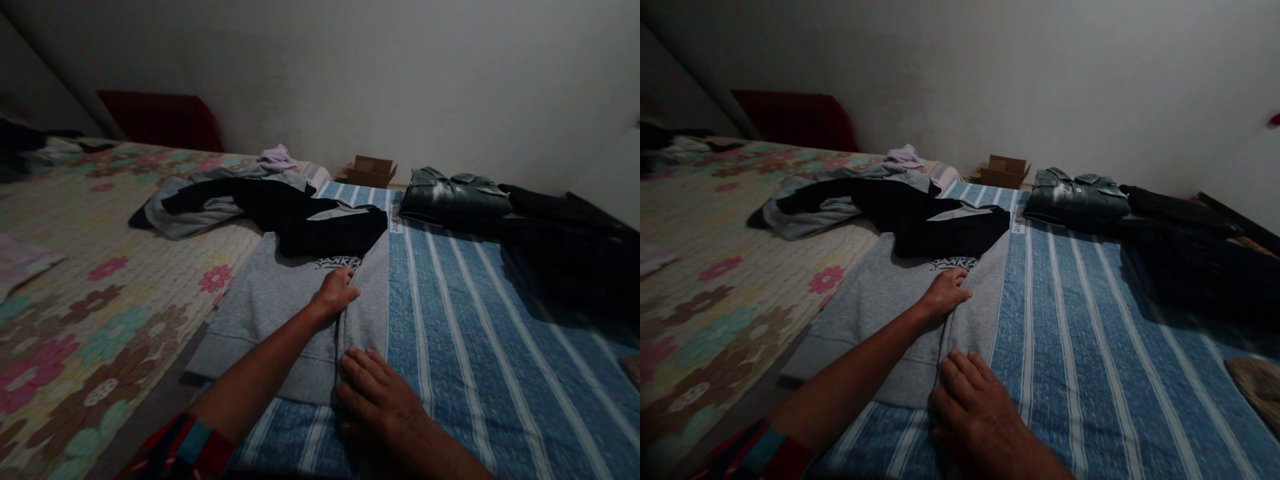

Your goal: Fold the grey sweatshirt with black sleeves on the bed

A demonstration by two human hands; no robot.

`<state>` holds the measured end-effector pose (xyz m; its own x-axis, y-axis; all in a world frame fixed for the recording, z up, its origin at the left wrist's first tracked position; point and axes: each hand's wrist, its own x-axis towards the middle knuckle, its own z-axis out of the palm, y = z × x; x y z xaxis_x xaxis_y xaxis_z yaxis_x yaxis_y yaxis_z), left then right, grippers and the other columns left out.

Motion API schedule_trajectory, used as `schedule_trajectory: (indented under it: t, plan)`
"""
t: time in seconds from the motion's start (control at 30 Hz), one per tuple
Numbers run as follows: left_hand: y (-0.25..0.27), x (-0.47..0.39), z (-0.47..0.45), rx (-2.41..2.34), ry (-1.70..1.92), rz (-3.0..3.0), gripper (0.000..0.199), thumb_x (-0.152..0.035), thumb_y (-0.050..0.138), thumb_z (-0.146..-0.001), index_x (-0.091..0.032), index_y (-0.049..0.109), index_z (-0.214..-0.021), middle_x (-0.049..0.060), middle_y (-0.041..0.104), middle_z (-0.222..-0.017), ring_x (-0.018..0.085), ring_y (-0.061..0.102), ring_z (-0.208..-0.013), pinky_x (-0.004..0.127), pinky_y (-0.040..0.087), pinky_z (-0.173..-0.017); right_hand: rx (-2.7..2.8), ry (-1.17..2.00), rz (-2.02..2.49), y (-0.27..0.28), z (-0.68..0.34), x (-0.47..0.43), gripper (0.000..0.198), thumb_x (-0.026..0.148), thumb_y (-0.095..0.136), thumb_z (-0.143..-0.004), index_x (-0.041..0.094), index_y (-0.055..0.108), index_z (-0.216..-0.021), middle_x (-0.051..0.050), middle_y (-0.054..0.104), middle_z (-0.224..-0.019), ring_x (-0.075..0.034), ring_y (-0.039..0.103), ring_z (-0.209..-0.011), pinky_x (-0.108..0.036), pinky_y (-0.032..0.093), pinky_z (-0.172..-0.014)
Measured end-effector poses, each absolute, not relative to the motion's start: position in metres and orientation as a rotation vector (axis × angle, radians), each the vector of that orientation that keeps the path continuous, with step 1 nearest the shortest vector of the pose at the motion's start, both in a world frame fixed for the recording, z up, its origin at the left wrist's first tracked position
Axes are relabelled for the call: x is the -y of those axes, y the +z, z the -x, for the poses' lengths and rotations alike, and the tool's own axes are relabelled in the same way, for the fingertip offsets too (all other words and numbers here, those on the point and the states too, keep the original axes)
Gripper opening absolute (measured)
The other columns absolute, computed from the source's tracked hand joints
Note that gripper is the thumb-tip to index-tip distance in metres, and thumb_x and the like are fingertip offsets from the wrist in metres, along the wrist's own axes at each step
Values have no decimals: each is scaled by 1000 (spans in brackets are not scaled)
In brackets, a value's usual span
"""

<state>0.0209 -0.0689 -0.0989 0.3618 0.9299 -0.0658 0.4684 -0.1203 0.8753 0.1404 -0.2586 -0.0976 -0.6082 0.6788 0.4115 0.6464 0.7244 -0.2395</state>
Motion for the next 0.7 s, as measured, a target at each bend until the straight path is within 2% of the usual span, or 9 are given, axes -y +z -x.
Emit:
schedule_trajectory:
  t: [0.3,0.57,0.7]
  plan:
    - [-104,73,-20,-1262,694,-1663,29,-9,63,-59,-13,64,-87,-2,62,-70,14,59,-65,22,42,-57,2301,-49,880,-111,-136,253,25,19,52,-86,12,57,-110,-15,62,-119,-27,47,-124,-43,48,-95]
    - [-103,74,-21,-1303,709,-1552,29,-6,62,-57,-15,64,-84,-2,63,-69,13,58,-66,20,40,-57,2257,-175,836,-119,-127,245,21,21,45,-91,15,60,-104,-12,64,-116,-26,50,-121,-41,48,-95]
    - [-101,70,-21,-1302,700,-1464,26,-3,62,-54,-15,63,-77,-5,58,-59,11,54,-56,19,36,-50,2210,-322,791,-120,-121,239,23,19,39,-95,17,61,-100,-7,67,-110,-23,56,-113,-36,53,-88]
